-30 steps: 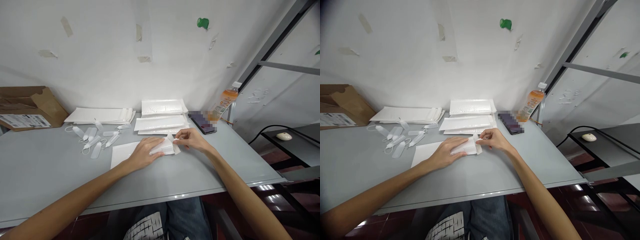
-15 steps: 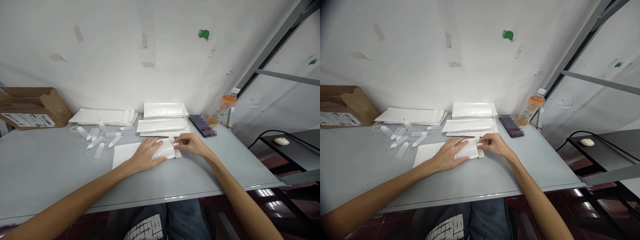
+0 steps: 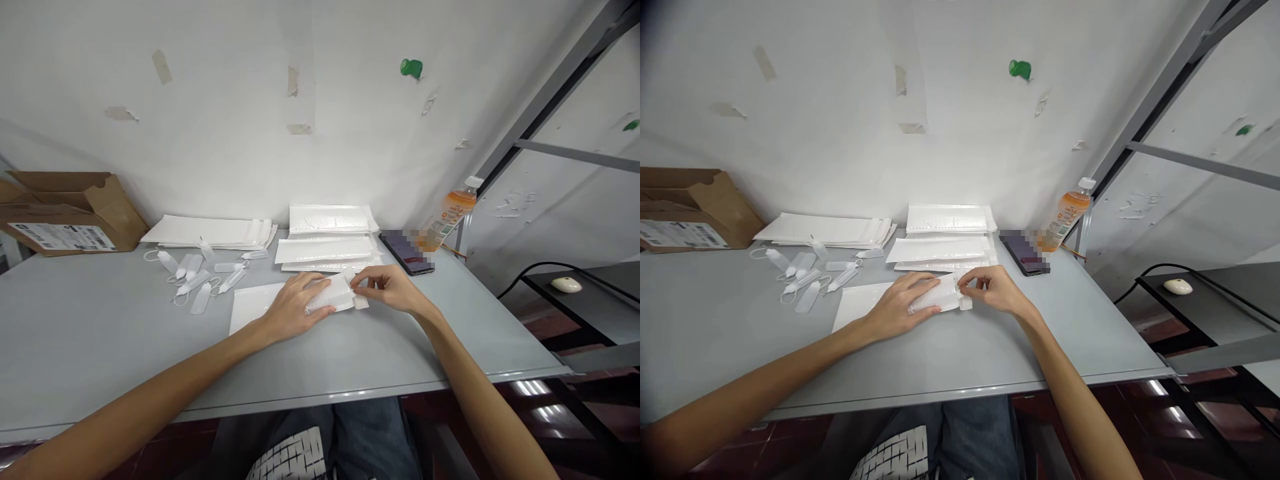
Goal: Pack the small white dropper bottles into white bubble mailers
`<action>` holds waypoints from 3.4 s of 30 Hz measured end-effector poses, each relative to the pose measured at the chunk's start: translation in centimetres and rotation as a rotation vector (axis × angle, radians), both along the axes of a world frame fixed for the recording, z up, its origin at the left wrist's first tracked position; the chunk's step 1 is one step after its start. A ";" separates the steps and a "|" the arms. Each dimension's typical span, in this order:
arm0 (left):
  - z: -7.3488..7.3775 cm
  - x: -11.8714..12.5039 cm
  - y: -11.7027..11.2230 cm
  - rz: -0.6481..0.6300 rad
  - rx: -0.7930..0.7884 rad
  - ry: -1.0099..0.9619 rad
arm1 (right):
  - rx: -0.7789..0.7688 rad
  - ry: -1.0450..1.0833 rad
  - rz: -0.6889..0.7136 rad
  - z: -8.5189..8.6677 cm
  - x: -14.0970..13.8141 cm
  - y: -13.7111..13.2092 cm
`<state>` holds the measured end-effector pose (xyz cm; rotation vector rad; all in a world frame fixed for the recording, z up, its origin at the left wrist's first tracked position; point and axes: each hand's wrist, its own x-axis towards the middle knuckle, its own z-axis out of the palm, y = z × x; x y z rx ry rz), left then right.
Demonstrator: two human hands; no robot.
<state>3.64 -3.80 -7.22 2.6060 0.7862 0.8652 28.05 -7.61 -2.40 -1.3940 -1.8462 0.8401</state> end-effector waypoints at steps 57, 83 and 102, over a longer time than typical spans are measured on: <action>0.1 -7.0 0.6 -0.015 0.057 -0.070 | -0.040 0.518 -0.271 -0.2 -6.4 0.4; 0.1 -6.6 0.1 -0.022 0.175 -0.092 | -0.348 0.388 0.066 -1.3 -8.7 0.0; 6.1 -2.4 1.1 -0.039 0.529 -0.207 | 0.077 0.498 -0.245 4.1 -5.9 -1.6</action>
